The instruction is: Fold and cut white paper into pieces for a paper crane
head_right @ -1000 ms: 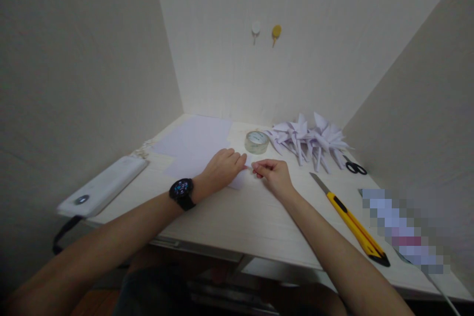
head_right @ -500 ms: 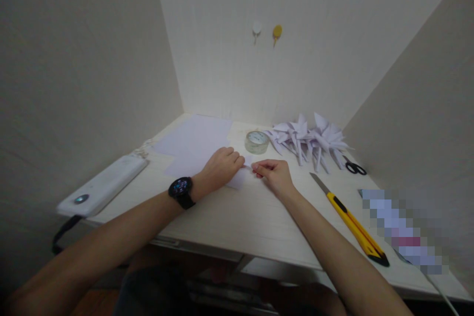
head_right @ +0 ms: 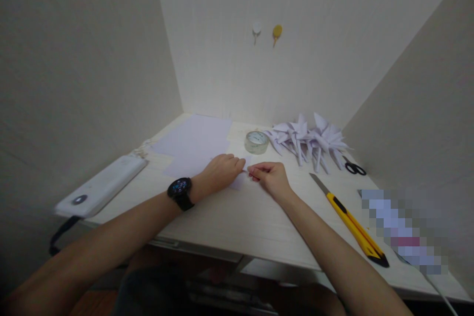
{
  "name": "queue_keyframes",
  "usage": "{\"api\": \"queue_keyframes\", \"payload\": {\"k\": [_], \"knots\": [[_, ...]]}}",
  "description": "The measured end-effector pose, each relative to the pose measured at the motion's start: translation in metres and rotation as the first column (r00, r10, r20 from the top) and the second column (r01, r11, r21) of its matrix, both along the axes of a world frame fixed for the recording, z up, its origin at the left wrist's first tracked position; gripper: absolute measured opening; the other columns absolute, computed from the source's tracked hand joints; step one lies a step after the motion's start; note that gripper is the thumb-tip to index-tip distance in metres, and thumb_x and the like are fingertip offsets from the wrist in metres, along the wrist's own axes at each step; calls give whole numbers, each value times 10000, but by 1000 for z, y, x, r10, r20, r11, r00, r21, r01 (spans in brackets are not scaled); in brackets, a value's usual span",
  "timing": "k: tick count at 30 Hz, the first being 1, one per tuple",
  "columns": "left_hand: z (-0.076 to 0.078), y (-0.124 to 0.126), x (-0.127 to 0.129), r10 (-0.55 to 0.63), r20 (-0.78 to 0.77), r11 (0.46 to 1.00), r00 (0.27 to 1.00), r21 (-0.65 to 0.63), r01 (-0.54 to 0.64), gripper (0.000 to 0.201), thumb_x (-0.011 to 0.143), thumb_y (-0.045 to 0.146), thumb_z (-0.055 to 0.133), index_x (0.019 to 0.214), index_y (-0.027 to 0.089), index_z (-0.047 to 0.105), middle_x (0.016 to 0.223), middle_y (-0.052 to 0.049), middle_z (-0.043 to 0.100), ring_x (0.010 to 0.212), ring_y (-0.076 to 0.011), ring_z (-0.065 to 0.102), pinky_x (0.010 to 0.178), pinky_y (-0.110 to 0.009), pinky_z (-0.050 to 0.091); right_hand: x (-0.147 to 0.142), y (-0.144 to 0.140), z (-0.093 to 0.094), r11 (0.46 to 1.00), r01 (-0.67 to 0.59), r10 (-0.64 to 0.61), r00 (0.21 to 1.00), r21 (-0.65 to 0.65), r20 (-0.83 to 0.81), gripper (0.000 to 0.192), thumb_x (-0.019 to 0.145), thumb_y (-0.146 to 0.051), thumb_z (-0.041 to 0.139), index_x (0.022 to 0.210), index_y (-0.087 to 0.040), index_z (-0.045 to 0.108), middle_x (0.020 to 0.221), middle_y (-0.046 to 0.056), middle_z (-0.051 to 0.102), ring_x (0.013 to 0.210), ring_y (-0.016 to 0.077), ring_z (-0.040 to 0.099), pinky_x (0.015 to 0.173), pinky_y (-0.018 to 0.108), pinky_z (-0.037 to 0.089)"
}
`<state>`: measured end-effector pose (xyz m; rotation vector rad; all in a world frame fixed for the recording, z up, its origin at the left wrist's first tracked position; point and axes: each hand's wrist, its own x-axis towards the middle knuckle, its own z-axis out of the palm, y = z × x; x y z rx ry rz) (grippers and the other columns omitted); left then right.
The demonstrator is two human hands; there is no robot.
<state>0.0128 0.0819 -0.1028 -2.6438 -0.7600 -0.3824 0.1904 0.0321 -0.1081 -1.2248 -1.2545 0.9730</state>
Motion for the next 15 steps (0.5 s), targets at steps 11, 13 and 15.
{"api": "queue_keyframes", "payload": {"k": [11, 13, 15], "knots": [[12, 9, -9, 124, 4, 992, 992, -35, -123, 143, 948, 129, 454, 915, 127, 593, 822, -104, 688, 802, -253, 651, 651, -337, 452, 16, 6, 0, 995, 94, -94, 996, 36, 6, 338, 555, -459, 843, 670, -154, 752, 599, 63, 691, 518, 139, 562, 544, 287, 452], [16, 16, -15, 197, 49, 980, 979, -27, -195, 168, 972, 172, 436, 926, 131, 593, 819, -107, 685, 808, -256, 648, 664, -338, 452, 19, 7, -4, 988, 132, -144, 977, 85, 154, 337, 627, -478, 790, 698, -151, 751, 602, 69, 697, 528, 159, 584, 542, 295, 461], [20, 23, -22, 265, 105, 964, 959, -18, -264, 214, 996, 221, 404, 954, 128, 592, 836, -115, 682, 833, -260, 642, 688, -342, 452, 18, 4, -7, 984, 85, -142, 908, 159, 393, 315, 734, -467, 710, 790, -162, 762, 692, 83, 734, 612, 194, 644, 600, 317, 501]]}}
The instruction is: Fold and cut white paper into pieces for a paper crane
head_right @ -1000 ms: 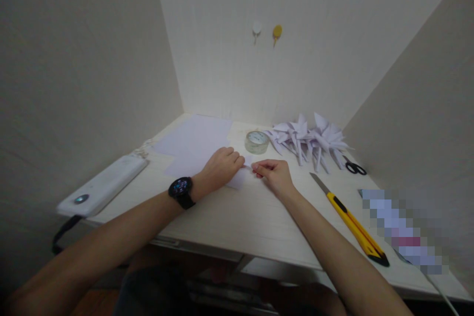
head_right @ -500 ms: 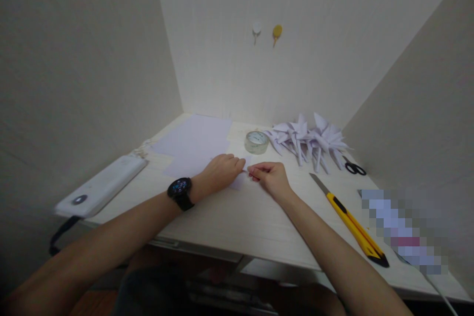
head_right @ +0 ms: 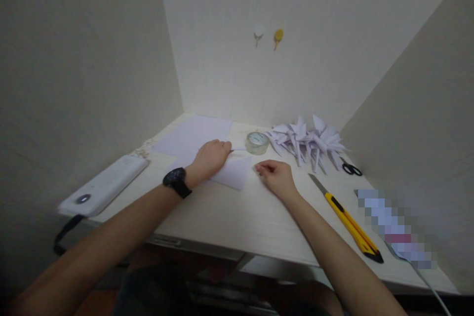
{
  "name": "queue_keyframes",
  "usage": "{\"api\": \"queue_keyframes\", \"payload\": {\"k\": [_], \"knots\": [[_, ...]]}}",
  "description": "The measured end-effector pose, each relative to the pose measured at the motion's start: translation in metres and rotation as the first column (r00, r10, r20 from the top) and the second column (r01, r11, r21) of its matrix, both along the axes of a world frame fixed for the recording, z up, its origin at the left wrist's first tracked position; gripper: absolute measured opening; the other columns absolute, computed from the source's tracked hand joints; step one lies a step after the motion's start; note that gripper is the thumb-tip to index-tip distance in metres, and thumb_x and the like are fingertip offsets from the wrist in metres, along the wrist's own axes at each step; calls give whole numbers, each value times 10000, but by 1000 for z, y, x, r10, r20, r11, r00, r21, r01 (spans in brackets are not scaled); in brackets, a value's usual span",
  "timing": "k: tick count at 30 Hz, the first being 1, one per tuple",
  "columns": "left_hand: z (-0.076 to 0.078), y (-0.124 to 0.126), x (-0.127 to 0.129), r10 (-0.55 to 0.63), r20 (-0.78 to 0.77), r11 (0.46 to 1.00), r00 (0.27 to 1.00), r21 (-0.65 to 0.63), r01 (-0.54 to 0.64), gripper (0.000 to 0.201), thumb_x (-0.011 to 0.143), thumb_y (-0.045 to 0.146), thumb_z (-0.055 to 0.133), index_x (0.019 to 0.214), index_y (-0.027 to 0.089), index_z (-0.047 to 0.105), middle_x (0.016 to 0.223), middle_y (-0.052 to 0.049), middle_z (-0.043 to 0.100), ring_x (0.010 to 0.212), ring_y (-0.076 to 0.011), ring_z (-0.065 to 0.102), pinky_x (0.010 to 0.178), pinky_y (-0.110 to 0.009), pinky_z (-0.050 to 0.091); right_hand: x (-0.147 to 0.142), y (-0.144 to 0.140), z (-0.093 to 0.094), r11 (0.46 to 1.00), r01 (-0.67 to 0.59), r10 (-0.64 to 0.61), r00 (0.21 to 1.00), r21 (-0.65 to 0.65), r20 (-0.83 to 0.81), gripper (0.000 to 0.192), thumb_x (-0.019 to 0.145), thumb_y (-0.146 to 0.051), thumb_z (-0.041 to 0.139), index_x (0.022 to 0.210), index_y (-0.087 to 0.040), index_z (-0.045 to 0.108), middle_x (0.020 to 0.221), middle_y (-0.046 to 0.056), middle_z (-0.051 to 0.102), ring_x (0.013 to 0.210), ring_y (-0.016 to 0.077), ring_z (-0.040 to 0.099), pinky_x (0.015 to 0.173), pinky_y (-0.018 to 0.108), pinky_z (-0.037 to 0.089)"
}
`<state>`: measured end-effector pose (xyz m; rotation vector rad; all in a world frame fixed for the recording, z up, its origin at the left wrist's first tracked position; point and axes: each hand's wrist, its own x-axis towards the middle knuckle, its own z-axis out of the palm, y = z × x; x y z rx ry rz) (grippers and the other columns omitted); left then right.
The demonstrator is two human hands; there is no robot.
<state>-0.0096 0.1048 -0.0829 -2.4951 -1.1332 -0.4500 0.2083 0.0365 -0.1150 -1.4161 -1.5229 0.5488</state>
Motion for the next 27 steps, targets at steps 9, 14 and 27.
{"api": "queue_keyframes", "payload": {"k": [9, 14, 27], "knots": [[2, 13, -14, 164, 127, 986, 978, -37, -160, 306, 1020, 291, 341, 1020, 110, 587, 899, -155, 682, 906, -278, 628, 725, -353, 443, -50, -15, -14, 966, -236, 78, 648, 103, 758, 338, 961, -318, 458, 1160, -171, 688, 1262, 137, 657, 1209, 264, 577, 1058, 421, 429], [0, 16, -15, 164, 152, 986, 975, -33, -161, 308, 1020, 289, 330, 1015, 106, 577, 888, -153, 683, 900, -278, 635, 718, -348, 444, -91, 0, -13, 965, -239, 63, 617, 111, 784, 355, 975, -292, 422, 1161, -120, 671, 1255, 165, 646, 1215, 262, 552, 1072, 395, 408], [-2, 19, -19, 226, 189, 973, 956, -94, -211, 318, 1017, 288, 310, 1009, 109, 573, 902, -155, 689, 903, -269, 655, 717, -343, 470, -42, 69, 17, 974, 108, -223, 632, 202, 742, 619, 771, -202, 627, 1366, -74, 514, 1337, 187, 591, 1370, 334, 371, 1141, 496, 253]]}}
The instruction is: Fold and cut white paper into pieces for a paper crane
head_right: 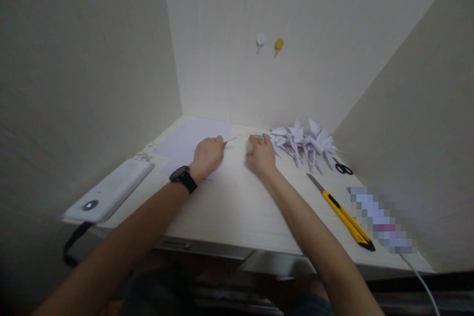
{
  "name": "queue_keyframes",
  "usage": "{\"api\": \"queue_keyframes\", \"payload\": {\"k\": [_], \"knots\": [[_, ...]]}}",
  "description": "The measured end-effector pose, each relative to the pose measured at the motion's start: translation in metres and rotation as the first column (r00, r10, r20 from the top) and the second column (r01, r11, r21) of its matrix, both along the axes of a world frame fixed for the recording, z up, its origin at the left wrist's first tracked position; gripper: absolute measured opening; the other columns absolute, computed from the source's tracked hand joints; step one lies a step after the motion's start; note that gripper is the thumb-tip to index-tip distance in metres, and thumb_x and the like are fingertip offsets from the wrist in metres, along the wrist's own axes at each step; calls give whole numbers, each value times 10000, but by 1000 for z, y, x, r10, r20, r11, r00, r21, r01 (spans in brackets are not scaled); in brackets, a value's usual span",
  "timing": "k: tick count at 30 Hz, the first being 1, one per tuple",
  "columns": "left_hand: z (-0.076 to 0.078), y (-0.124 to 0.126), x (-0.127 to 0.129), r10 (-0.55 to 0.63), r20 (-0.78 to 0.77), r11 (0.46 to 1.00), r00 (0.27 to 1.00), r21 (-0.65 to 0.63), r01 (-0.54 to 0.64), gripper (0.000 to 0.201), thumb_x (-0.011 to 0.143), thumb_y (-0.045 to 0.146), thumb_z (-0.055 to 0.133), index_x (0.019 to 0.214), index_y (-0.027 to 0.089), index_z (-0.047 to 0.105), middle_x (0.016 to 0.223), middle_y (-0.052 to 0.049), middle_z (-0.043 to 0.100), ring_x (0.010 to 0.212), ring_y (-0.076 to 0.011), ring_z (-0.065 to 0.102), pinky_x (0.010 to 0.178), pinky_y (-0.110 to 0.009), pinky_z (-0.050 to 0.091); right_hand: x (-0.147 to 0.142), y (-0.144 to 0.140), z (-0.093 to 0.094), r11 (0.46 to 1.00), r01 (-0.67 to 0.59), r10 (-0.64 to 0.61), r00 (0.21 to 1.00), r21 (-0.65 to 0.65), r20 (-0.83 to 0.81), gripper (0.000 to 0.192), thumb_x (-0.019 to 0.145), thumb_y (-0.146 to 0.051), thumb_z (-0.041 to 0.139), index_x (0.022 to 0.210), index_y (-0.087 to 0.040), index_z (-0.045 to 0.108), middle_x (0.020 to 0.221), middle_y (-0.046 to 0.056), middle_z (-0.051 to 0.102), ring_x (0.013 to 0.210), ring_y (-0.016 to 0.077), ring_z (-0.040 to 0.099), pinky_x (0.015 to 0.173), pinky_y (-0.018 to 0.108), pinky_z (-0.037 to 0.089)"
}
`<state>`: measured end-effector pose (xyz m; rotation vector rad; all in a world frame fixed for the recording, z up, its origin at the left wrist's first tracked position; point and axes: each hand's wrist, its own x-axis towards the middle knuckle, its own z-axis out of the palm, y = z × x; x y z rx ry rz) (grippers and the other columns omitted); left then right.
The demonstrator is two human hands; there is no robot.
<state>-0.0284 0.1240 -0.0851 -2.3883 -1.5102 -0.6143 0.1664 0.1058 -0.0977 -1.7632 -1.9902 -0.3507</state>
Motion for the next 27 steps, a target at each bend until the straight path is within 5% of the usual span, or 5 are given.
{"api": "queue_keyframes", "payload": {"k": [4, 15, 23, 27], "knots": [[0, 0, 2, -12, 20, 1000, 1000, -17, 12, 321, 1020, 291, 306, 1018, 106, 569, 892, -160, 690, 911, -267, 659, 733, -344, 472, 18, 10, 4, 992, 36, -25, 996, -118, 88, 662, 724, -224, 668, 1353, -68, 531, 1255, 200, 642, 1273, 338, 484, 1087, 431, 333], [5, -10, 10, -76, 109, 995, 991, -57, 83, 275, 1020, 306, 346, 1051, 126, 552, 898, -125, 707, 842, -236, 684, 689, -308, 462, 21, -14, 3, 992, 11, -12, 1000, -123, -1, 653, 716, -150, 623, 1363, -147, 536, 1079, 145, 698, 1028, 297, 606, 880, 352, 449], [-3, -30, 29, -463, 34, 879, 886, -110, 463, 426, 952, 524, 466, 1060, 148, 635, 898, -103, 731, 858, -246, 696, 717, -309, 490, 35, -69, -9, 983, -175, 162, 972, -61, -170, 711, 694, -113, 627, 1388, -172, 485, 1126, 115, 673, 968, 246, 608, 872, 358, 486], [-9, -39, 37, -504, -32, 858, 863, -133, 496, 476, 935, 552, 480, 1070, 126, 642, 931, -130, 734, 885, -269, 697, 746, -334, 506, 37, -79, -10, 973, -229, 219, 954, -23, -204, 695, 707, -107, 635, 1381, -183, 484, 1195, 121, 651, 1044, 263, 585, 924, 394, 480]]}}
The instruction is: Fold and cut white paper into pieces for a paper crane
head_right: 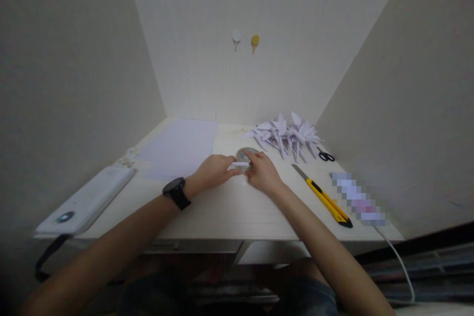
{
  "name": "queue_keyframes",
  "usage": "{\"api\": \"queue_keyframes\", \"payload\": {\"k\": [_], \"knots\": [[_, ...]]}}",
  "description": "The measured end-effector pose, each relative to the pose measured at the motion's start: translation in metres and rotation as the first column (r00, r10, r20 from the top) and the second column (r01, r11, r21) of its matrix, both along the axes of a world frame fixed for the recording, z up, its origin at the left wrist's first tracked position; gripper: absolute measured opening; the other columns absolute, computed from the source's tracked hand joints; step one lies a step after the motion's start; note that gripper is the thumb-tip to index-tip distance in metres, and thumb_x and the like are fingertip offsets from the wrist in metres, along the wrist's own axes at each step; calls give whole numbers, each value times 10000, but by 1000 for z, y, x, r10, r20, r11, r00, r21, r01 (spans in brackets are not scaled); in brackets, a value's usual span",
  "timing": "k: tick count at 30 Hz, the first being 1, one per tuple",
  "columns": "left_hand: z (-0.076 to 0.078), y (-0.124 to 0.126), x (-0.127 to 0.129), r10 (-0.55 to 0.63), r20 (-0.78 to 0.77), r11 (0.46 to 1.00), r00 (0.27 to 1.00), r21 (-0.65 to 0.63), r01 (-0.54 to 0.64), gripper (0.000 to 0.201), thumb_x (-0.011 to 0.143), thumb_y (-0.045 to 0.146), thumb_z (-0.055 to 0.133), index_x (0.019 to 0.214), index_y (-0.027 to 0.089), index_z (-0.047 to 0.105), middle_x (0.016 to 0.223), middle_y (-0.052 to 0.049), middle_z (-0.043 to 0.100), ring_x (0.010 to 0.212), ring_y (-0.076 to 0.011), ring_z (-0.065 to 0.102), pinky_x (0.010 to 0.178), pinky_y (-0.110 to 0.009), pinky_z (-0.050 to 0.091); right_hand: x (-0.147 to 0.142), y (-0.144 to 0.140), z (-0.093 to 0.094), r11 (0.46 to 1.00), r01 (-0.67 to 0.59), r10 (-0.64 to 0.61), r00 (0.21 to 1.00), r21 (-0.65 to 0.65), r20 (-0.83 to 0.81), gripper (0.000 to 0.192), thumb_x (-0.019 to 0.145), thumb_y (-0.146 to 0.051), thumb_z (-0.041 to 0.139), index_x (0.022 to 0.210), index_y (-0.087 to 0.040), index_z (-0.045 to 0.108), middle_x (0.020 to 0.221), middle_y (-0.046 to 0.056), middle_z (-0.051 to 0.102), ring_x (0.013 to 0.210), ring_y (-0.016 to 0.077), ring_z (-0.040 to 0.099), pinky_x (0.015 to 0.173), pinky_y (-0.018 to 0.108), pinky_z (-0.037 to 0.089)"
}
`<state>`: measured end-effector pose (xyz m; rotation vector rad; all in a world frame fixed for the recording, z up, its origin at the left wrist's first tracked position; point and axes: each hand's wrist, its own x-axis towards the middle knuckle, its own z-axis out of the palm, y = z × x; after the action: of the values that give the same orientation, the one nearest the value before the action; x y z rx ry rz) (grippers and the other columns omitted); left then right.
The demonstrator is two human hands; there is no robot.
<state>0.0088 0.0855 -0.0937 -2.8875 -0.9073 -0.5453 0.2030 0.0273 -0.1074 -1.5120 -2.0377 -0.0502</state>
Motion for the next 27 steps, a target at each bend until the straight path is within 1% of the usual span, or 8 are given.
{"api": "queue_keyframes", "payload": {"k": [4, 7, 11, 14, 18, 20, 22, 27], "knots": [[0, -3, 4, 20, -36, 1000, 999, 0, -20, 365, 987, 405, 435, 1090, 115, 632, 967, -139, 732, 900, -264, 696, 772, -342, 510, -1, 2, 0, 999, -40, 40, 999, 4, -31, 731, 690, -84, 652, 1389, -203, 471, 1257, 120, 619, 1134, 264, 558, 991, 410, 455], [1, -4, 5, 24, -51, 1000, 998, 5, -24, 328, 995, 338, 409, 1102, 113, 622, 962, -140, 728, 890, -261, 696, 774, -348, 513, -1, 4, -1, 998, -66, 67, 996, 12, -53, 744, 680, -70, 652, 1388, -210, 469, 1238, 118, 618, 1121, 257, 569, 992, 413, 457], [1, -5, 5, 52, -44, 998, 998, 42, -51, 321, 972, 332, 422, 1090, 104, 616, 943, -149, 720, 877, -264, 692, 771, -356, 516, 0, 3, -1, 997, -79, 79, 994, 10, -76, 739, 679, -81, 661, 1382, -219, 475, 1187, 111, 625, 1055, 247, 594, 951, 409, 478], [-1, -5, 5, 65, -39, 996, 997, 63, -63, 293, 956, 298, 421, 1051, 106, 621, 922, -141, 715, 862, -255, 687, 769, -348, 515, 1, 3, -1, 998, -64, 63, 995, -4, -78, 734, 680, -90, 671, 1379, -207, 480, 1150, 110, 631, 1012, 242, 603, 922, 395, 490], [-2, -4, 4, 80, -33, 994, 996, 74, -78, 301, 951, 315, 427, 1058, 106, 615, 914, -137, 710, 852, -258, 683, 759, -349, 515, 2, 4, -3, 998, -56, 55, 996, -8, -67, 737, 687, -103, 680, 1384, -223, 473, 1147, 92, 647, 1020, 235, 606, 976, 410, 464], [-2, -4, 3, 74, -28, 995, 997, 74, -72, 343, 961, 365, 425, 1089, 102, 606, 931, -142, 708, 870, -264, 680, 767, -353, 515, 3, 5, -5, 998, -60, 60, 996, 2, -61, 742, 688, -107, 684, 1387, -230, 468, 1167, 88, 649, 1039, 235, 608, 1021, 426, 433], [0, -3, 3, 53, -47, 996, 998, 67, -50, 342, 977, 366, 408, 1091, 110, 604, 935, -140, 707, 882, -260, 678, 774, -351, 512, 4, 6, -7, 998, -60, 61, 996, 5, -64, 740, 691, -110, 683, 1388, -234, 465, 1180, 86, 647, 1039, 232, 614, 1035, 432, 423], [3, -2, 2, 6, -119, 998, 993, 69, 3, 232, 977, 220, 395, 1043, 145, 604, 890, -106, 706, 854, -235, 674, 763, -336, 508, 5, 8, -9, 999, -44, 44, 997, -1, -61, 731, 702, -122, 684, 1388, -242, 461, 1150, 77, 662, 1013, 228, 629, 1029, 440, 432]]}}
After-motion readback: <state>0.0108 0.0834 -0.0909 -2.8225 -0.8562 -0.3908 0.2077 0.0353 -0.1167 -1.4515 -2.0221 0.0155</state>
